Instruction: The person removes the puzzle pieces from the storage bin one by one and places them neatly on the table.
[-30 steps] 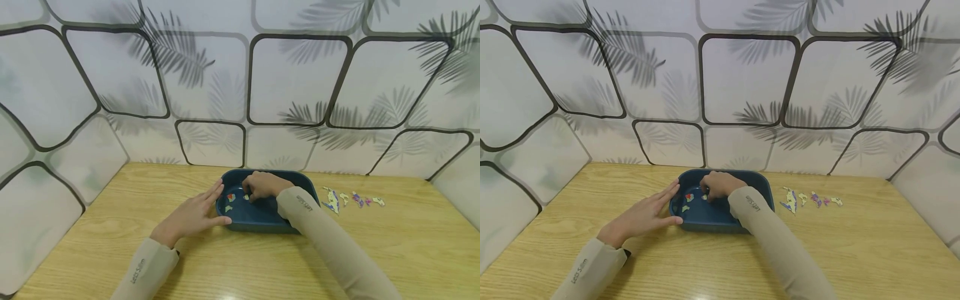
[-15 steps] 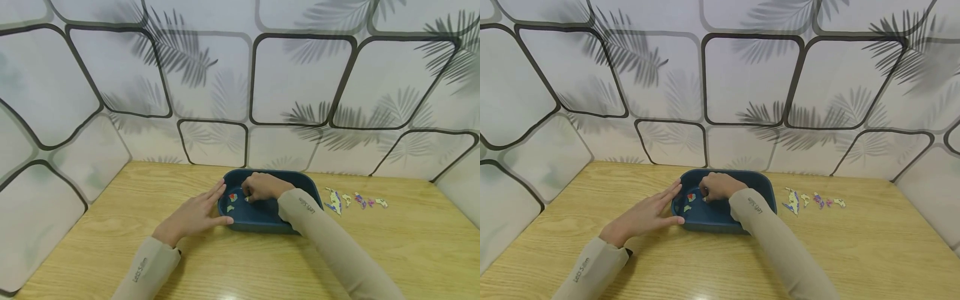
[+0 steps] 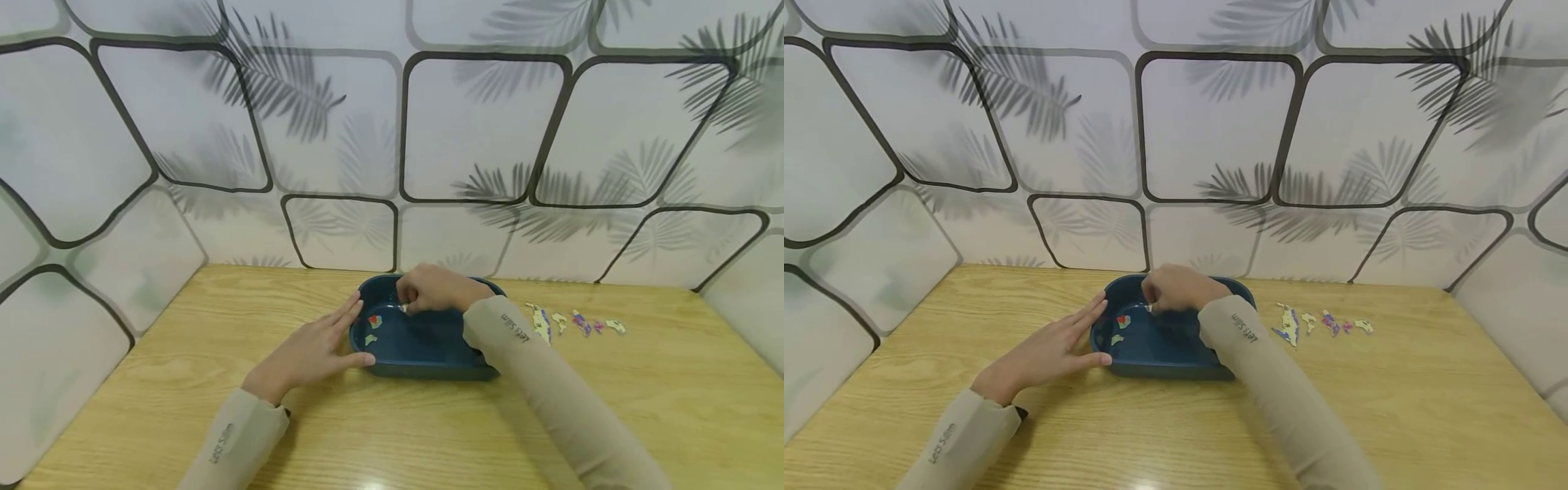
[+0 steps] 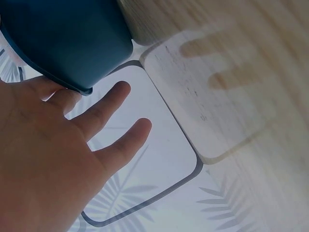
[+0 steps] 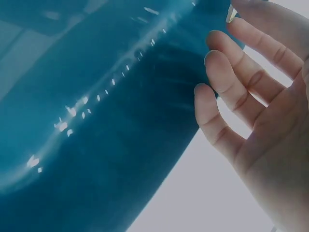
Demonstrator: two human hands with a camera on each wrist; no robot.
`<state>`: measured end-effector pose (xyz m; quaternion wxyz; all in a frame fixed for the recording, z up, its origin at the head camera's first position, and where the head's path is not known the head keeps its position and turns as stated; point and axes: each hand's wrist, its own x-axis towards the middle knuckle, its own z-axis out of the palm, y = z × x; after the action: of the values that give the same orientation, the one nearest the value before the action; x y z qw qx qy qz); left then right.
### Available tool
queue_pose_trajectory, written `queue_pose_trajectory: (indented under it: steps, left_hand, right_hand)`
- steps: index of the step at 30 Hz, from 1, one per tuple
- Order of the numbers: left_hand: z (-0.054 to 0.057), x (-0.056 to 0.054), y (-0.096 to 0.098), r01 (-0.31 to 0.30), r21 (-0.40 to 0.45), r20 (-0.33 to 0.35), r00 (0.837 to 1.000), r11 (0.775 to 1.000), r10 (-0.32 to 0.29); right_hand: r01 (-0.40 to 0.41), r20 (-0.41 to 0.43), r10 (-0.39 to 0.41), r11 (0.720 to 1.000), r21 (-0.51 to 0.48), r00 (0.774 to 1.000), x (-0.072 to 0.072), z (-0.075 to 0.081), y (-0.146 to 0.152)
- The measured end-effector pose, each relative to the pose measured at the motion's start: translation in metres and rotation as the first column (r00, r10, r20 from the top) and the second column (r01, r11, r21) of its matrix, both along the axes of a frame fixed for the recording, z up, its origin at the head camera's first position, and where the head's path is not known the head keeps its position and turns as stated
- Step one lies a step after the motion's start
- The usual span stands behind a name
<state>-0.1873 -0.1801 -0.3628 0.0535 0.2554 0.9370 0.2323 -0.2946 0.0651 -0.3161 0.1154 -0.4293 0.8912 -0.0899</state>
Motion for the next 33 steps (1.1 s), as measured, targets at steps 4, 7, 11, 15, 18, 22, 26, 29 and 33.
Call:
queue_pose_trajectory:
  steps: [4, 7, 11, 15, 18, 22, 26, 29, 33]
  left_hand:
    - [0.000, 0.000, -0.002, -0.002, 0.001, -0.011, 1.000, 1.000, 0.002]
    - [0.000, 0.000, -0.003, -0.006, -0.004, -0.015, 1.000, 1.000, 0.006]
    - [0.000, 0.000, -0.003, -0.012, -0.011, -0.019, 1.000, 1.000, 0.012]
    - [0.000, 0.000, -0.003, -0.011, -0.010, -0.028, 1.000, 1.000, 0.010]
    - [0.000, 0.000, -0.003, -0.006, -0.010, -0.028, 1.000, 1.000, 0.006]
    - [-0.001, 0.000, -0.003, 0.001, -0.007, -0.018, 1.000, 1.000, -0.001]
    - [-0.001, 0.001, -0.001, 0.004, -0.005, -0.017, 1.000, 1.000, -0.004]
    - [0.000, 0.001, -0.001, 0.004, -0.003, -0.016, 1.000, 1.000, -0.004]
    - [0.000, 0.001, 0.000, 0.004, 0.000, -0.015, 1.000, 1.000, -0.004]
  right_hand:
    - [0.011, -0.012, -0.011, 1.000, -0.020, 1.000, -0.002, 0.008, 0.006]
    - [0.005, -0.027, -0.006, 0.999, -0.035, 1.000, -0.002, 0.015, 0.011]
    - [0.015, -0.038, -0.017, 0.999, -0.041, 0.999, -0.003, 0.023, 0.020]
    - [0.028, -0.066, -0.031, 0.999, -0.037, 0.997, -0.006, 0.025, 0.032]
    - [0.022, -0.095, -0.025, 0.999, -0.040, 0.995, -0.008, 0.024, 0.042]
    - [0.022, -0.112, -0.026, 0.999, -0.044, 0.993, -0.011, 0.022, 0.054]
    - [0.038, -0.107, -0.041, 0.999, -0.033, 0.993, -0.010, 0.021, 0.065]
    - [0.046, -0.105, -0.050, 0.998, -0.039, 0.993, -0.009, 0.022, 0.072]
    - [0.060, -0.122, -0.066, 0.997, -0.050, 0.990, -0.008, 0.022, 0.080]
